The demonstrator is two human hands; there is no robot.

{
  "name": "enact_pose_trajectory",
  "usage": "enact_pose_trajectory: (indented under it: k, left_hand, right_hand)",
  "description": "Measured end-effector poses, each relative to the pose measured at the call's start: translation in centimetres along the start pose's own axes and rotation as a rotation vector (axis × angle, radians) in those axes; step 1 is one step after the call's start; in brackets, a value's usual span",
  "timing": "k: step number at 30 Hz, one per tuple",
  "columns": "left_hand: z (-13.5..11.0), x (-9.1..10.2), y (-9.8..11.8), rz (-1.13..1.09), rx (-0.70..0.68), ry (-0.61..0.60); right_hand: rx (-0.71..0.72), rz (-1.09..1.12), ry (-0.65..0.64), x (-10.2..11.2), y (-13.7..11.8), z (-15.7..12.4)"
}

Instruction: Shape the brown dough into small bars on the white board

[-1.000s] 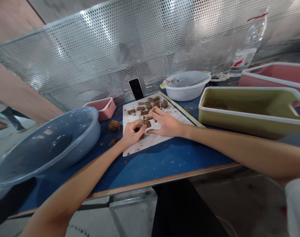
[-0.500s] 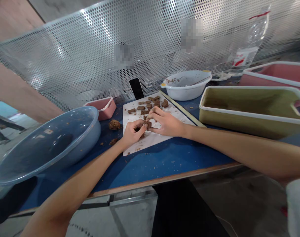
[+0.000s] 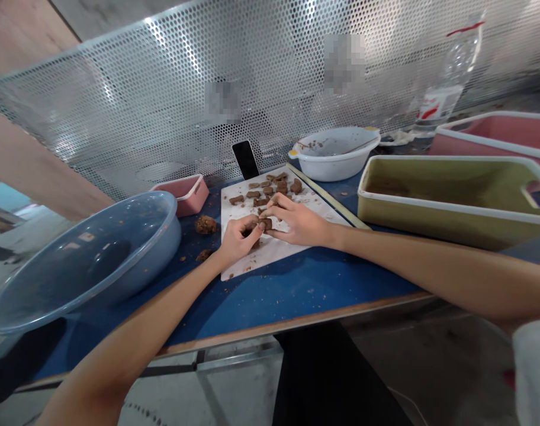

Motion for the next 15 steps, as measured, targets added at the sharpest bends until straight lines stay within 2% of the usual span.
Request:
enact_pose_trajectory:
  k: [15]
  left_hand:
    - [-0.05,-0.08,0.02,-0.002,0.001,-0.010]
  right_hand:
    - [-0.022,-0.020,0.019,0.34,-0.08,0.05]
Point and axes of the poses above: each hand's wrist, its own z-axis towards the middle knuckle, its own x-axis out of the back of the hand, y = z × x, the point moved 10 cm from there along z, towards the middle knuckle, and after that the axes turned 6 degrees about -z, right-handed, at the moved point
